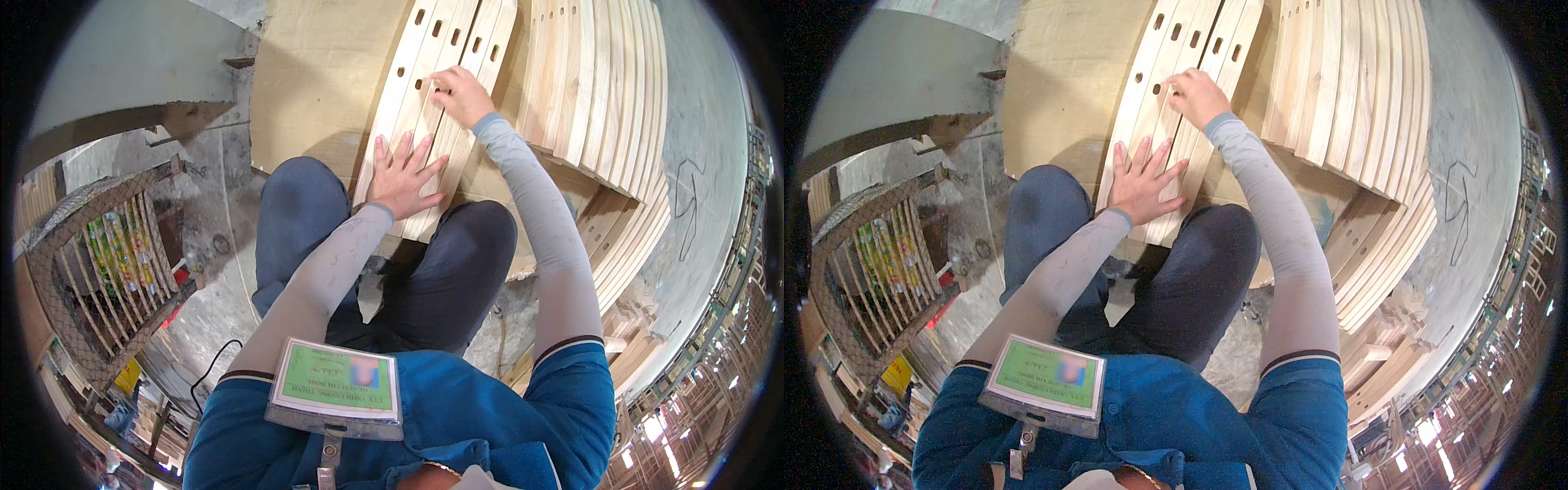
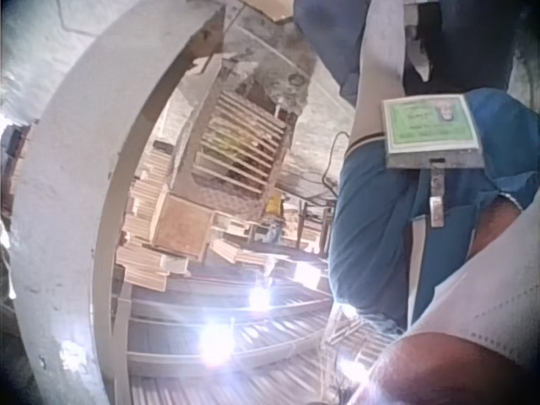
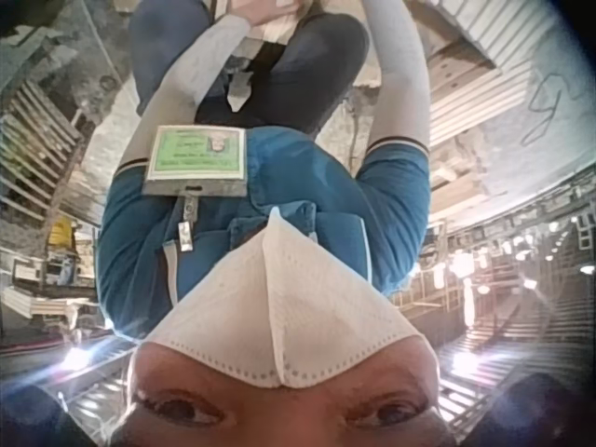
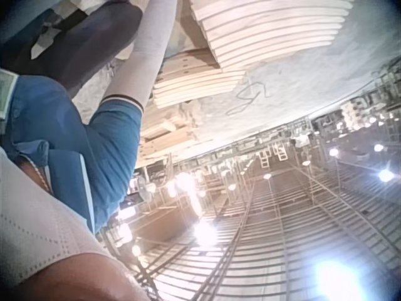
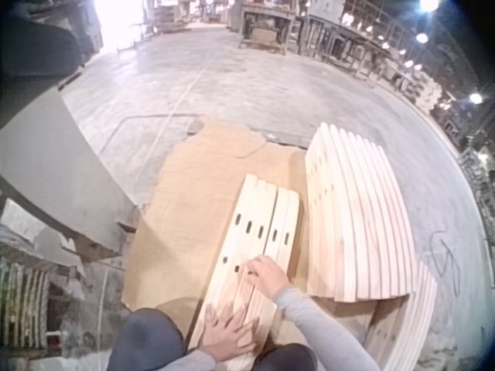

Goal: The person sits on the floor and repeatedly picks up, aligns, and stacks light-colored wooden slats with elongated holes. They carry stacks to a nearby table, place them down, and later apply a liquid from a green container using a small stick to the slats.

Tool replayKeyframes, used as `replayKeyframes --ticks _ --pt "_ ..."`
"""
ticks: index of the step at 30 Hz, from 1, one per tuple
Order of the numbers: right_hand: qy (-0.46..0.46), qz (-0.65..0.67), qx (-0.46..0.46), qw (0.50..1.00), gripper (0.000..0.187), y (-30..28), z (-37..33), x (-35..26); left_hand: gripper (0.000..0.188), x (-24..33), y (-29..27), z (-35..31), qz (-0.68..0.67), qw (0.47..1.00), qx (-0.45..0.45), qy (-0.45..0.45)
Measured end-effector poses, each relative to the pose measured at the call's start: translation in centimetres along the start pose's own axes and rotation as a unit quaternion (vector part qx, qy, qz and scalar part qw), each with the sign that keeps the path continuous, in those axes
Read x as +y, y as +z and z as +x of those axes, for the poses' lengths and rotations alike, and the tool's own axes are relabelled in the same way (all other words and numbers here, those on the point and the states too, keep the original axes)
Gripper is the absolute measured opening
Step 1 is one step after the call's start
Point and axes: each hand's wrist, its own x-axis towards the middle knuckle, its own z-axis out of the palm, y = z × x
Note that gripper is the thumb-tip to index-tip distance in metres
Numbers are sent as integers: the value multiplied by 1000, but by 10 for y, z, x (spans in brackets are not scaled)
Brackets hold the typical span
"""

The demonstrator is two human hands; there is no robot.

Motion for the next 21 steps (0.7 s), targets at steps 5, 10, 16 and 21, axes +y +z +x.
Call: replayKeyframes --ticks 5,10,16,21 --pt "53 -31 43 997 16 9 12 3 65 -1 -2 0 1 1000 -7 1" --pt "-3 -58 60 997 17 27 36 -29 63 0 -2 1 5 1000 -5 1" --pt "100 -332 -115 931 18 40 70 -75 62 4 -13 8 66 985 -160 -15" --pt "104 -430 -249 861 17 44 83 -98 57 0 2 2 43 999 -20 -6"
